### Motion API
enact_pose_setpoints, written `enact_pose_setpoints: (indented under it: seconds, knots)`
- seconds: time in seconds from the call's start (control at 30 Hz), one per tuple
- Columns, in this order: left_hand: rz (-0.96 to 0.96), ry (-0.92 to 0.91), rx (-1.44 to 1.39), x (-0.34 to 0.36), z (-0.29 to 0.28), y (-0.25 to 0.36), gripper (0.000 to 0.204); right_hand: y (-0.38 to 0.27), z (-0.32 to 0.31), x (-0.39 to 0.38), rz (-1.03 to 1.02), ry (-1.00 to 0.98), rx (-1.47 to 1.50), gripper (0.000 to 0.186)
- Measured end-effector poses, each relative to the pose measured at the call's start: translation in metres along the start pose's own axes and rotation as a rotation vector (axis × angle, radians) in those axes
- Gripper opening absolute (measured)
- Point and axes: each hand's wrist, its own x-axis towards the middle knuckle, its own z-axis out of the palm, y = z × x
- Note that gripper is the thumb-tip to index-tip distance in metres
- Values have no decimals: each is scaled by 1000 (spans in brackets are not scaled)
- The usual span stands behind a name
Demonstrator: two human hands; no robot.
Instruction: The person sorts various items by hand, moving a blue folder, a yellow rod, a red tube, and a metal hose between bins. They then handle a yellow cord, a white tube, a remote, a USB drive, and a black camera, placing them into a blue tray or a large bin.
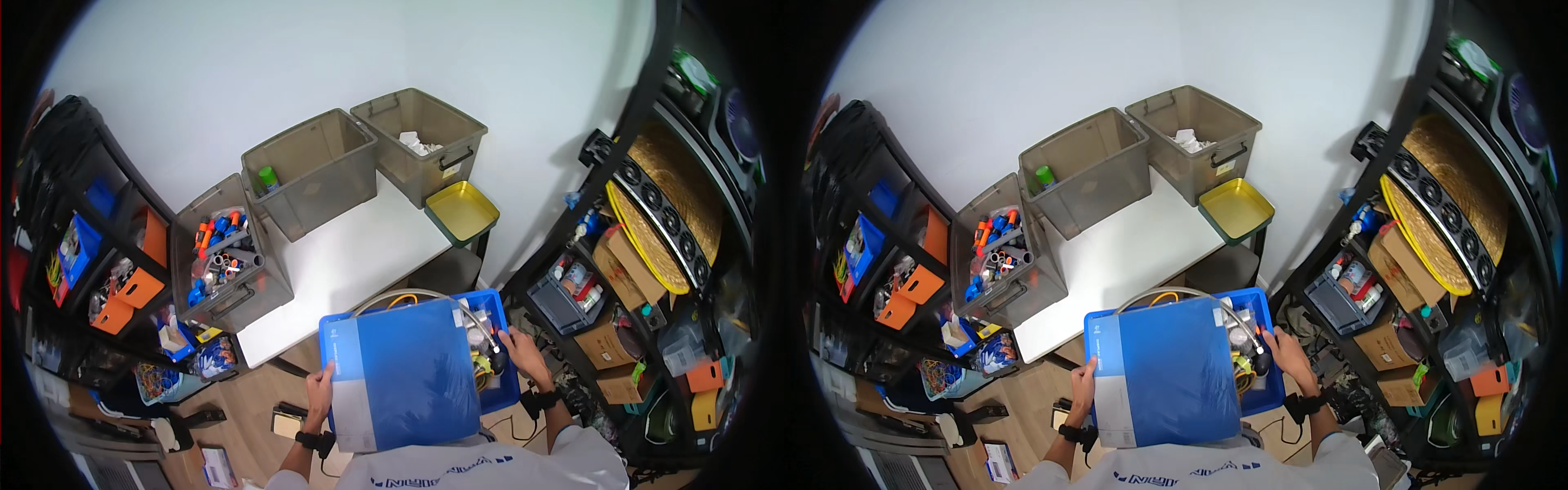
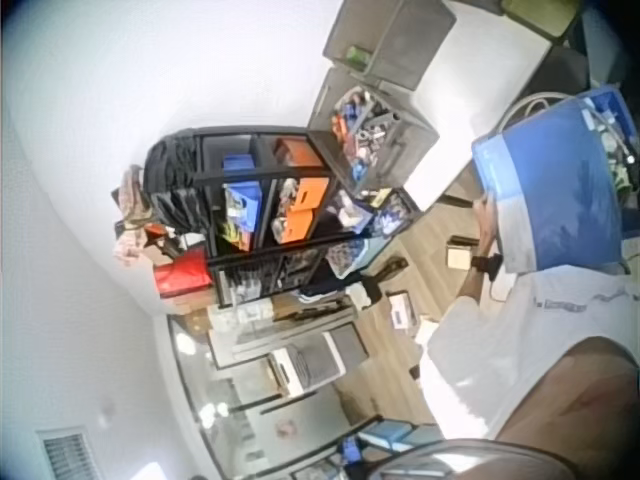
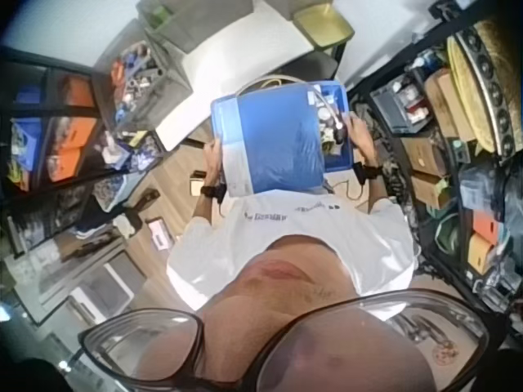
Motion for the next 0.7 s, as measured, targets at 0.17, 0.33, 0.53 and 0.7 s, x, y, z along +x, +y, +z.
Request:
enact_pose_setpoints:
  seconds: [0.17,0.33,0.53,0.7]
  knots:
    - [-41,126,-120,72,10,29,59,-46,3,85,-101,56,-25,47]
    - [-23,170,-56,151,-13,48,60,-96,17,169,-69,1,12,44]
    - [-81,226,-71,219,-16,38,62,-115,42,271,-170,-99,-106,40]
    - [-219,289,-98,255,-6,13,63,-126,72,351,-210,-176,-212,45]
